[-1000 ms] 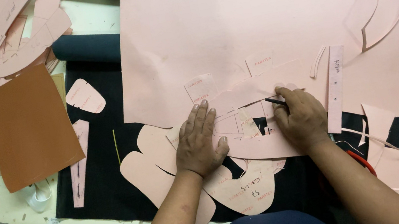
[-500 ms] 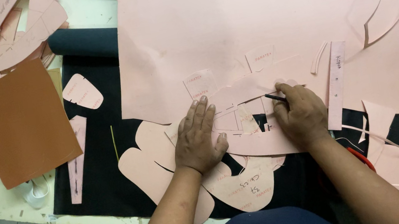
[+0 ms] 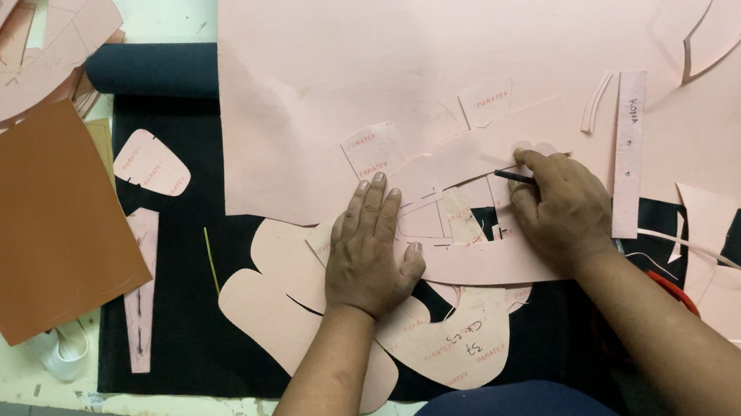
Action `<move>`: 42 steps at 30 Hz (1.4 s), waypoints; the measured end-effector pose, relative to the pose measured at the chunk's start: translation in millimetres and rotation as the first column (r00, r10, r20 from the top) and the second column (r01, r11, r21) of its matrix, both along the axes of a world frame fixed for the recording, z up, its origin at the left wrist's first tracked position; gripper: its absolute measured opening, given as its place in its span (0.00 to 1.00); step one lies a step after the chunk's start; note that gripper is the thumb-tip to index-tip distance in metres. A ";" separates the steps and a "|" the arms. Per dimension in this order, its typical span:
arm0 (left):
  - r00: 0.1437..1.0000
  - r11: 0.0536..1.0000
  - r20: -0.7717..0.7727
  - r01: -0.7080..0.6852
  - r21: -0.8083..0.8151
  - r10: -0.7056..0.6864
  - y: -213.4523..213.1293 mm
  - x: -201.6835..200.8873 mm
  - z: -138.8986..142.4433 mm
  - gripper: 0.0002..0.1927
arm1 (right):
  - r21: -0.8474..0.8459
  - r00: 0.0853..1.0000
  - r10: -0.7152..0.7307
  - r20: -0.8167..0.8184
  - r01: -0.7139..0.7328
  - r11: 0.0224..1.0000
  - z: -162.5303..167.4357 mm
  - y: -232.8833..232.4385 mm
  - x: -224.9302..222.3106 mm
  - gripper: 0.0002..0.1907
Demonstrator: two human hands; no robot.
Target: The person cuts curved pink leather pieces along drawn outlines with red-handled scissors, trimming excess material and separating cut pieces on the work table. They then use a pen to mark additional pattern lines on the leather pieces.
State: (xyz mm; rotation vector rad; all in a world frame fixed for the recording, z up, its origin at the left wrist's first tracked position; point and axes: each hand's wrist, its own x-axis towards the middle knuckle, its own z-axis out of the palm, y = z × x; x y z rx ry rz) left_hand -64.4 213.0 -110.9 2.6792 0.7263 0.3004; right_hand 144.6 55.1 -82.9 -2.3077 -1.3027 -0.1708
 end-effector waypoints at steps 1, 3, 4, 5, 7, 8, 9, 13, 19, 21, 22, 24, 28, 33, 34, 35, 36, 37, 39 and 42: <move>1.000 1.000 0.003 -0.002 0.000 0.002 -0.3 -0.3 0.2 0.39 | -0.006 1.000 -0.001 0.001 0.001 1.000 -0.2 -0.1 -0.2 0.16; 1.000 1.000 0.003 -0.004 -0.006 0.004 -0.5 0.1 0.4 0.39 | -0.021 1.000 -0.005 -0.010 0.005 1.000 -0.7 -0.6 0.6 0.15; 1.000 1.000 -0.001 -0.004 -0.010 0.004 0.0 0.3 0.5 0.39 | -0.028 1.000 -0.007 -0.016 0.006 1.000 -1.0 -0.6 0.7 0.15; 1.000 1.000 -0.004 -0.004 -0.016 0.004 -0.1 0.0 0.6 0.39 | -0.012 1.000 -0.004 -0.004 0.004 1.000 -1.5 -0.6 0.5 0.15; 1.000 1.000 0.003 -0.008 -0.014 0.008 -0.6 0.4 0.6 0.39 | 0.019 1.000 0.002 0.021 -0.003 1.000 -2.2 0.0 0.9 0.15; 1.000 1.000 0.006 -0.010 -0.013 0.010 -0.7 0.3 0.6 0.39 | 0.028 1.000 0.008 0.024 -0.009 1.000 -2.5 0.2 1.0 0.15; 1.000 1.000 0.001 -0.008 -0.012 0.008 -0.8 0.0 0.5 0.39 | 0.037 1.000 0.013 0.027 -0.014 0.999 -2.7 0.3 0.8 0.15; 1.000 1.000 0.003 -0.001 -0.008 0.001 -0.9 -0.1 -0.3 0.39 | 0.037 0.999 0.009 0.041 -0.011 0.999 -2.5 0.1 0.8 0.15; 1.000 1.000 0.000 -0.005 -0.018 0.005 -0.4 0.5 -0.6 0.38 | 0.007 0.999 0.000 0.037 0.000 1.000 -2.5 -0.1 1.5 0.14; 1.000 1.000 -0.004 -0.004 -0.022 0.004 -0.3 0.2 -0.3 0.38 | 0.016 0.999 0.003 0.037 -0.004 1.000 -3.0 0.2 1.3 0.15; 1.000 1.000 -0.006 -0.004 -0.023 0.004 -0.1 0.7 -0.1 0.38 | 0.021 0.999 0.005 0.037 -0.006 1.000 -3.1 0.5 1.6 0.15; 1.000 1.000 -0.007 -0.004 -0.026 0.004 0.0 0.8 0.2 0.38 | 0.028 0.999 0.005 0.038 -0.006 1.000 -3.2 1.0 1.4 0.15; 1.000 0.999 0.001 -0.009 -0.033 0.009 -0.2 0.8 0.3 0.38 | -0.025 1.000 -0.021 0.004 0.021 0.999 -2.6 0.7 0.6 0.15; 1.000 0.999 -0.005 -0.011 -0.032 0.011 0.1 0.9 0.0 0.38 | 0.001 1.000 -0.005 0.014 0.005 1.000 -1.4 0.6 0.5 0.15; 1.000 0.999 -0.009 -0.010 -0.032 0.010 0.0 1.2 -0.1 0.38 | 0.007 1.000 -0.004 0.012 0.004 1.000 -1.4 0.8 0.7 0.15; 1.000 0.999 -0.014 -0.010 -0.032 0.009 0.1 1.3 -0.1 0.37 | 0.002 1.000 -0.008 0.012 0.008 1.000 -1.4 0.9 0.6 0.15; 1.000 1.000 -0.012 -0.009 -0.029 0.009 0.1 1.1 0.0 0.37 | -0.004 1.000 -0.011 0.012 0.011 1.000 -1.3 0.9 0.5 0.15; 1.000 1.000 -0.011 -0.009 -0.027 0.009 -0.3 0.5 0.1 0.38 | -0.009 1.000 -0.015 0.013 0.015 1.000 -1.4 0.7 0.2 0.15; 1.000 1.000 -0.010 -0.009 -0.022 0.009 -0.3 0.9 0.0 0.38 | -0.018 1.000 -0.015 0.010 0.015 1.000 -1.5 0.5 0.6 0.15; 1.000 1.000 -0.016 -0.008 -0.019 0.008 -0.2 1.3 -0.3 0.38 | -0.021 1.000 -0.012 0.018 0.013 1.000 -2.3 -0.1 1.1 0.15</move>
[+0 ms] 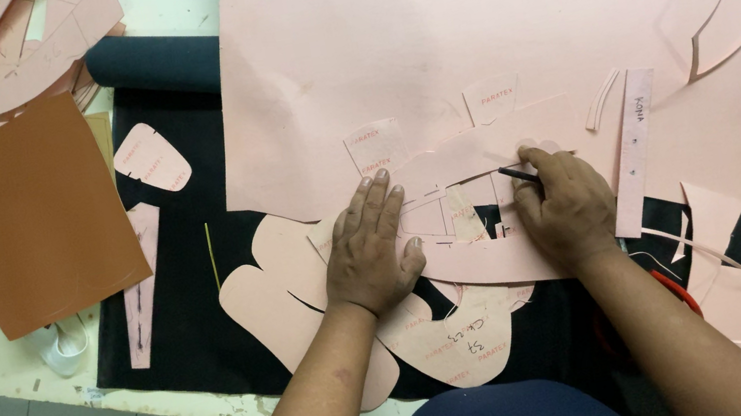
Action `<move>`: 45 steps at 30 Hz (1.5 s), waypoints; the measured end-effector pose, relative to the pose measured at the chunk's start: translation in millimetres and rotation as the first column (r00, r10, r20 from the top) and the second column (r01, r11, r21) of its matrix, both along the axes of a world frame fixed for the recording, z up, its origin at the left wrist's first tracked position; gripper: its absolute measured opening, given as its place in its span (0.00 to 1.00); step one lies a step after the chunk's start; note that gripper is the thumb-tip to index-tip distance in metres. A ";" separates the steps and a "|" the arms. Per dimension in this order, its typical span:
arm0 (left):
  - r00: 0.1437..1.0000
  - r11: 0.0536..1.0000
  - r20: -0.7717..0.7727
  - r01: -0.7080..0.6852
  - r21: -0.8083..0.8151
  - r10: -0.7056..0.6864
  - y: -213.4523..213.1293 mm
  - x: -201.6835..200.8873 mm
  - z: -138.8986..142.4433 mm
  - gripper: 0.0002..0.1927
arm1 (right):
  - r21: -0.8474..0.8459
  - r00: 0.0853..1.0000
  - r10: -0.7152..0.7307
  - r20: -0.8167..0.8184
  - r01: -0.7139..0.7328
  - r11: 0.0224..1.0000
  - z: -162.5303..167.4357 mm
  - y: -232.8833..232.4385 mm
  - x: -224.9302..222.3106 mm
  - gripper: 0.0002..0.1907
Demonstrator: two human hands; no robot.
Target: The person cuts curved pink leather pieces along drawn outlines with red-handled scissors, trimming excess material and separating cut pieces on the work table. They then use a pen to mark additional pattern lines on the leather pieces.
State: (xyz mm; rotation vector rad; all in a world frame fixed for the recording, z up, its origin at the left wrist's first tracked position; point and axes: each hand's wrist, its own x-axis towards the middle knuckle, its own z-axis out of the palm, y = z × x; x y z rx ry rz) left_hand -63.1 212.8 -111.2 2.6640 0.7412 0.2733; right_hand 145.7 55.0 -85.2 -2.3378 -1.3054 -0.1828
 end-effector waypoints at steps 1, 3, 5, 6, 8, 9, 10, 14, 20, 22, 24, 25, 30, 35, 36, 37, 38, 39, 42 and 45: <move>1.000 1.000 -0.003 0.000 0.000 0.000 0.1 0.0 -0.1 0.38 | 0.001 1.000 0.002 0.005 -0.002 1.000 -0.3 -0.1 0.3 0.15; 1.000 1.000 -0.007 0.002 0.003 -0.002 0.6 -0.4 0.0 0.38 | 0.003 1.000 0.001 -0.002 -0.001 1.000 -1.2 -0.1 0.1 0.15; 1.000 1.000 -0.007 0.004 0.006 -0.004 0.8 -0.8 0.3 0.38 | 0.009 1.000 0.004 -0.005 -0.004 1.000 -1.5 -0.1 0.4 0.16; 1.000 1.000 -0.007 0.003 0.001 -0.003 0.8 -0.8 0.4 0.38 | 0.014 1.000 0.006 -0.005 -0.006 1.000 -1.6 0.1 0.5 0.16; 1.000 1.000 -0.007 0.002 -0.008 -0.002 0.3 -0.7 0.7 0.38 | 0.014 1.000 0.004 -0.006 -0.004 1.000 -1.4 0.2 0.4 0.16; 1.000 1.000 -0.006 0.002 -0.007 -0.002 0.4 -0.4 0.8 0.38 | 0.008 1.000 0.000 -0.007 0.000 1.000 -1.3 0.2 0.1 0.16; 1.000 1.000 -0.006 0.001 -0.007 -0.001 0.4 -0.3 0.8 0.38 | 0.002 1.000 -0.004 -0.009 0.004 1.000 -1.2 0.2 -0.1 0.16; 1.000 1.000 -0.005 -0.001 0.005 0.001 0.5 0.8 0.3 0.38 | 0.032 1.000 0.011 0.000 -0.011 0.999 -1.3 0.5 0.0 0.16; 0.999 1.000 0.032 -0.001 -0.002 0.001 0.7 -0.9 1.2 0.39 | 0.011 1.000 0.004 -0.026 -0.004 1.000 -0.3 0.4 0.0 0.16; 0.999 1.000 0.044 -0.006 -0.001 0.006 0.0 -0.9 1.3 0.39 | -0.036 0.999 -0.024 -0.041 0.023 0.999 0.8 1.0 -0.5 0.16; 0.999 1.000 0.053 -0.009 0.000 0.009 -0.3 -0.4 0.8 0.39 | 0.001 0.999 -0.004 -0.036 0.004 1.000 2.2 0.3 -2.0 0.16; 0.998 1.000 0.055 -0.008 0.000 0.008 0.0 -0.3 0.3 0.39 | 0.019 0.999 0.006 -0.033 -0.006 1.000 2.9 0.1 -2.1 0.16; 0.998 1.000 0.069 -0.008 0.017 0.007 -0.7 -2.5 -1.9 0.39 | 0.018 0.997 0.020 -0.071 -0.019 1.000 5.0 1.1 -3.3 0.17; 0.997 1.000 0.073 0.002 0.000 -0.002 0.5 -3.8 -1.6 0.38 | 0.016 0.983 -0.006 -0.185 0.009 1.000 13.9 -0.3 -0.7 0.16; 0.997 1.000 0.079 0.005 -0.001 -0.005 1.2 -3.4 -1.4 0.38 | 0.010 0.969 -0.013 -0.245 0.016 1.000 17.7 -3.5 2.2 0.16; 0.996 1.000 0.085 0.007 -0.001 -0.007 1.8 -3.3 -0.9 0.38 | 0.003 0.952 -0.020 -0.304 0.022 1.000 21.3 -7.1 4.8 0.16; 0.996 1.000 0.090 0.009 -0.004 -0.008 2.0 -3.7 -0.2 0.38 | 0.035 0.951 -0.040 -0.307 0.053 0.998 24.7 -12.1 6.0 0.15; 0.996 1.000 0.093 0.015 -0.011 -0.014 2.1 -4.3 0.8 0.38 | 0.064 0.949 -0.061 -0.310 0.085 0.994 27.9 -18.9 6.5 0.15; 0.996 0.999 0.089 0.017 -0.040 -0.013 6.7 -2.3 6.8 0.38 | 0.063 0.948 -0.138 -0.287 0.163 0.985 33.8 -39.1 10.3 0.15; 0.998 0.993 0.057 0.005 -0.118 0.002 6.6 1.8 18.6 0.38 | -0.152 0.921 -0.289 -0.262 0.257 0.955 36.2 -66.4 16.2 0.18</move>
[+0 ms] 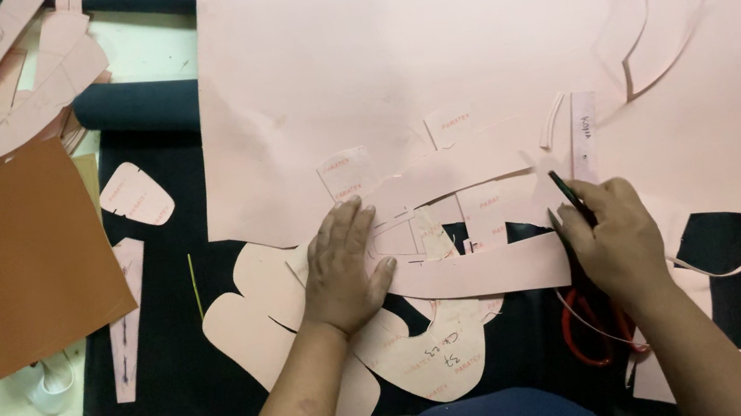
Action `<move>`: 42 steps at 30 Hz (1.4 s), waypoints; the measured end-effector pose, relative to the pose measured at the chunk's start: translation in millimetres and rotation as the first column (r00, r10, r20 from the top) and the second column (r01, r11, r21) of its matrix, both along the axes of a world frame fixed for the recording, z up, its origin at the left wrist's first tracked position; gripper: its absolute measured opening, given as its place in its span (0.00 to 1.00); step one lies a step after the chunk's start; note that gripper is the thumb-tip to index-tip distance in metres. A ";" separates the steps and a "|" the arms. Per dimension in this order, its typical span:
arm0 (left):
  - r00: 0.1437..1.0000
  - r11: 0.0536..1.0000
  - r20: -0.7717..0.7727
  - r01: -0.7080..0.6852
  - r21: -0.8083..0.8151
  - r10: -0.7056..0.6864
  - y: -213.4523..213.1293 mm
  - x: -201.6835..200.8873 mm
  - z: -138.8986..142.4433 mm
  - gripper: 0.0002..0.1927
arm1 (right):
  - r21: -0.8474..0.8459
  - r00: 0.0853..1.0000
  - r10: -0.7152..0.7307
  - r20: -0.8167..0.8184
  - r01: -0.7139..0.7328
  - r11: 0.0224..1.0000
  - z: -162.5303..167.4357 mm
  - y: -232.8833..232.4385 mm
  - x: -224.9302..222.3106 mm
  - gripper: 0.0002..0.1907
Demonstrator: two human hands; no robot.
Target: The person cuts curved pink leather pieces along drawn outlines with red-handled scissors, trimming excess material and separating cut pieces on the work table. They then use a pen to mark additional pattern lines on the leather pieces.
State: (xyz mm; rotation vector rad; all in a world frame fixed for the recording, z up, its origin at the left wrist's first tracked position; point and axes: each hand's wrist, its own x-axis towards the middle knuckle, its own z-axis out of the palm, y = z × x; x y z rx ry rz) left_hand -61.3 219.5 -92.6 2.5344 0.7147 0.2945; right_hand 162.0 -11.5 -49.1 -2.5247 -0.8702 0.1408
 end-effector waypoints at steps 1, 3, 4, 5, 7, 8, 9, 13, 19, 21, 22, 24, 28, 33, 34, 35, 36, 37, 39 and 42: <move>1.000 1.000 0.001 0.007 -0.024 -0.007 0.9 0.6 5.5 0.39 | -0.091 0.999 -0.034 -0.017 0.032 0.995 -0.8 -7.2 2.9 0.19; 1.000 0.999 -0.009 0.007 -0.041 -0.008 -1.1 1.1 16.9 0.40 | -0.100 0.996 -0.073 -0.049 0.068 0.993 -5.4 -21.0 5.4 0.21; 1.000 0.999 -0.017 -0.001 -0.034 0.000 -3.9 1.5 22.0 0.40 | -0.106 0.994 -0.089 -0.065 0.082 0.991 -8.3 -27.7 6.6 0.22; 1.000 1.000 -0.024 -0.012 -0.024 0.011 -5.6 1.8 26.8 0.40 | -0.092 0.994 -0.090 -0.067 0.084 0.992 -11.3 -33.8 8.0 0.23; 0.988 0.966 0.073 -0.115 -0.230 0.135 -12.0 -2.9 34.9 0.36 | -0.064 0.993 -0.091 -0.075 0.086 0.994 -18.0 -44.5 9.0 0.26; 0.973 0.929 0.107 -0.156 -0.335 0.203 -16.9 -7.4 37.6 0.34 | -0.055 0.992 -0.096 -0.079 0.091 0.994 -21.8 -48.4 8.7 0.27; 0.942 0.870 0.170 -0.185 -0.457 0.289 -21.0 -11.8 39.6 0.34 | -0.045 0.991 -0.102 -0.083 0.099 0.994 -25.1 -51.5 8.5 0.27; 0.638 0.390 0.232 -0.116 -0.913 0.734 -30.9 -30.0 41.3 0.31 | 0.025 0.994 -0.076 -0.079 0.079 0.997 -30.6 -59.5 5.0 0.25; 0.296 -0.016 0.003 0.062 -0.998 0.955 -46.4 -54.6 37.9 0.23 | -0.035 0.990 -0.012 0.140 0.017 0.999 -18.3 -66.0 -13.2 0.25; 0.339 -0.066 -0.027 0.104 -0.992 0.941 -53.7 -59.5 35.8 0.25 | -0.135 0.999 -0.051 0.011 0.052 0.989 -12.7 -69.8 -20.1 0.23; 0.397 -0.095 -0.036 0.131 -0.987 0.917 -59.4 -61.1 34.1 0.26 | -0.189 0.996 -0.078 -0.051 0.067 0.980 -10.3 -71.4 -22.6 0.22; 0.502 -0.162 -0.079 0.125 -0.979 0.862 -68.5 -58.4 29.0 0.28 | -0.193 0.986 -0.084 -0.144 0.055 0.980 -6.5 -74.7 -27.5 0.23; 0.606 -0.216 -0.133 0.066 -0.974 0.784 -82.0 -49.3 16.6 0.28 | -0.132 0.980 -0.056 -0.191 0.031 0.991 -4.0 -83.2 -41.7 0.22; 0.592 -0.178 -0.058 0.147 -0.973 0.804 -79.7 -42.2 8.0 0.26 | -0.058 0.995 0.023 -0.094 -0.028 0.998 -7.7 -86.7 -43.2 0.19; 0.588 -0.172 -0.050 0.154 -0.973 0.807 -77.9 -41.4 7.6 0.26 | 0.046 0.997 0.050 -0.061 -0.047 0.998 -8.2 -87.0 -42.5 0.17; 0.584 -0.166 -0.043 0.159 -0.973 0.811 -76.3 -40.3 7.5 0.25 | 0.019 0.998 0.045 -0.034 -0.044 0.999 -7.9 -87.7 -40.2 0.15; 0.580 -0.172 -0.051 0.156 -0.973 0.813 -75.5 -39.4 7.8 0.25 | -0.009 0.999 0.041 -0.006 -0.041 0.999 -6.5 -88.9 -36.5 0.13; 0.576 -0.177 -0.057 0.155 -0.972 0.816 -74.7 -37.9 8.0 0.25 | -0.035 0.999 0.039 0.024 -0.038 0.999 -5.0 -89.9 -33.7 0.12; 0.571 -0.187 -0.065 0.157 -0.970 0.818 -74.5 -34.5 8.9 0.25 | -0.048 0.990 0.056 0.129 -0.050 0.998 -1.8 -91.4 -32.5 0.14; 0.560 -0.199 -0.079 0.156 -0.968 0.825 -74.7 -33.2 11.1 0.24 | -0.153 1.000 0.003 0.017 0.000 0.988 1.7 -88.6 -36.2 0.18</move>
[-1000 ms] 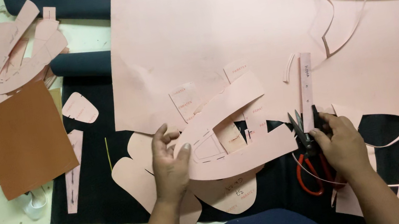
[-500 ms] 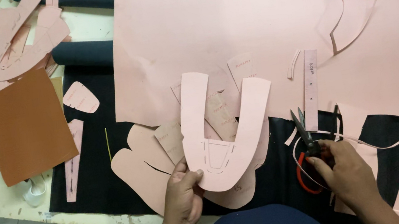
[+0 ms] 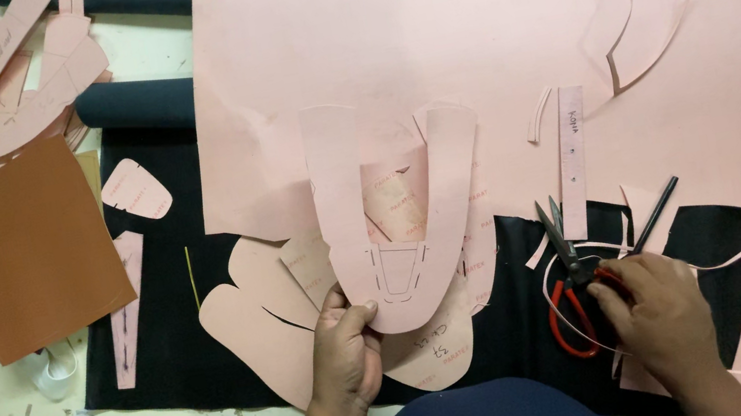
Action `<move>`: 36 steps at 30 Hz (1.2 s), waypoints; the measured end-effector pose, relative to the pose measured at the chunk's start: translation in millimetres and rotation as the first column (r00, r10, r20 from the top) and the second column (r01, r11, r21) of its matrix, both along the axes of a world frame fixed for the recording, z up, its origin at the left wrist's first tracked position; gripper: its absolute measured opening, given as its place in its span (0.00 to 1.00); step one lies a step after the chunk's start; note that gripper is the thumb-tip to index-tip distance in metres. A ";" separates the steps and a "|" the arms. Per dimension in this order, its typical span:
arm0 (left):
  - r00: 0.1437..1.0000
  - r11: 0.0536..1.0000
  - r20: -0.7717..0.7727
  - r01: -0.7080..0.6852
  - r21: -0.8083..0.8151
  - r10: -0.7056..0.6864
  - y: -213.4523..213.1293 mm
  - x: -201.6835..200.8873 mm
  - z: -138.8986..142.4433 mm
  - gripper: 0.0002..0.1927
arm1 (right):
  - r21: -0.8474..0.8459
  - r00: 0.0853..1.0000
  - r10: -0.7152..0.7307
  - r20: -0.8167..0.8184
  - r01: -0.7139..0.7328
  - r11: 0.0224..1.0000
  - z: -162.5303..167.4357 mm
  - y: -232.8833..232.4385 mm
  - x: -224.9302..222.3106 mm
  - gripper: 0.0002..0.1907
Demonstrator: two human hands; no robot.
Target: The person cuts curved pink leather pieces along drawn outlines with red-handled scissors, trimming excess material and separating cut pieces on the work table. They then use a pen to mark additional pattern lines on the leather pieces.
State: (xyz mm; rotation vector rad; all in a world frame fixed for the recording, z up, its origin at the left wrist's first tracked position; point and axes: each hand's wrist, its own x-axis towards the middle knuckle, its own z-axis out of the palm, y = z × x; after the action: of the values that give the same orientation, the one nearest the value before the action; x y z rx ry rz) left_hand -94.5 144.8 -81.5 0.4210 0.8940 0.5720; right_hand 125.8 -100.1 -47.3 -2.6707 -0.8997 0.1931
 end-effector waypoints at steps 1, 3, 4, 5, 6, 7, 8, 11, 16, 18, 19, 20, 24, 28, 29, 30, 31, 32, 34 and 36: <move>1.000 1.000 -0.007 -0.005 -0.008 0.005 0.0 0.6 0.7 0.24 | -0.054 0.996 -0.041 -0.077 0.037 0.998 1.4 1.6 -1.3 0.19; 1.000 1.000 -0.009 -0.016 -0.022 0.016 -0.3 1.0 2.0 0.23 | -0.149 0.994 -0.018 -0.104 0.002 0.989 3.6 5.6 -5.5 0.28; 1.000 0.999 -0.005 -0.023 -0.027 0.023 -0.4 0.7 2.7 0.23 | -0.196 0.993 -0.006 -0.120 -0.017 0.981 4.6 7.7 -7.2 0.32; 0.999 0.999 -0.001 -0.032 -0.031 0.032 -0.1 0.8 3.3 0.22 | -0.225 0.988 -0.040 -0.147 0.006 0.974 5.8 10.0 -7.2 0.35; 0.999 0.999 0.008 -0.032 -0.026 0.032 0.1 0.2 4.1 0.22 | -0.255 0.982 -0.074 -0.174 0.028 0.967 6.8 11.9 -7.3 0.38; 0.999 0.999 0.016 -0.030 -0.022 0.031 0.0 -0.7 5.0 0.22 | -0.286 0.973 -0.111 -0.200 0.050 0.957 7.7 13.0 -8.1 0.40; 0.999 0.999 0.025 -0.027 -0.018 0.027 -0.4 -1.3 5.8 0.22 | -0.369 0.963 -0.143 -0.228 0.050 0.928 8.3 13.8 -8.3 0.41; 1.000 0.999 0.003 -0.022 -0.028 0.022 -2.0 -1.0 7.8 0.23 | -0.492 0.940 -0.204 -0.272 0.047 0.869 7.4 15.7 -4.6 0.40; 1.000 1.000 0.001 -0.014 -0.015 0.014 -3.1 -2.0 9.4 0.24 | -0.308 0.891 -0.261 -0.372 0.147 0.940 -0.1 11.2 2.1 0.29; 1.000 1.000 -0.003 -0.014 -0.004 0.014 -2.5 -3.2 9.6 0.24 | -0.238 0.848 -0.312 -0.428 0.227 0.944 -0.7 7.1 4.3 0.28; 1.000 1.000 -0.003 -0.013 0.000 0.013 -2.8 -3.6 9.7 0.24 | -0.206 0.823 -0.337 -0.457 0.271 0.940 -0.2 5.0 4.0 0.28; 1.000 1.000 -0.001 -0.012 0.005 0.012 -3.2 -4.2 9.8 0.24 | 0.073 0.832 -0.239 -0.501 0.316 0.946 0.8 2.9 0.8 0.27; 1.000 1.000 0.008 -0.004 0.019 0.003 -3.3 -3.8 10.9 0.26 | 0.647 0.875 0.025 -0.484 0.338 0.683 12.3 1.7 -1.6 0.25; 0.999 0.999 -0.007 0.036 0.029 -0.036 -3.0 -0.7 13.8 0.25 | 0.300 0.964 -0.076 -0.254 0.154 0.941 21.9 12.3 13.8 0.20; 0.999 0.999 -0.018 0.042 0.021 -0.041 -2.9 0.5 15.2 0.23 | 0.334 0.997 -0.001 -0.080 0.027 0.942 22.6 13.2 16.1 0.21; 0.999 0.999 -0.013 0.035 0.024 -0.035 -1.4 1.7 16.9 0.23 | 0.346 0.992 0.077 0.097 -0.106 0.932 22.4 14.4 18.5 0.22; 1.000 0.999 -0.010 0.028 0.025 -0.028 -0.4 2.8 18.9 0.23 | 0.332 0.951 0.152 0.269 -0.240 0.912 22.0 13.8 20.5 0.23; 1.000 0.999 -0.007 0.021 0.023 -0.021 -0.5 3.2 21.2 0.24 | 0.370 0.966 0.151 0.211 -0.222 0.902 20.6 12.9 22.4 0.23; 0.998 0.994 -0.048 0.037 0.100 -0.032 0.8 3.1 26.8 0.25 | 0.442 0.983 0.156 0.095 -0.182 0.878 16.2 10.9 24.9 0.23; 0.998 0.981 -0.044 0.047 0.187 -0.039 3.8 6.6 30.6 0.26 | 0.456 0.885 0.115 -0.451 0.118 0.882 8.5 8.7 14.4 0.29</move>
State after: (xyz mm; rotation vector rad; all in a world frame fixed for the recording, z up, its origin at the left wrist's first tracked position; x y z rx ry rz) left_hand -87.9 148.6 -50.9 0.6236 0.8700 0.6126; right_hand 140.1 -91.4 -38.8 -2.0361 -0.6759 0.5211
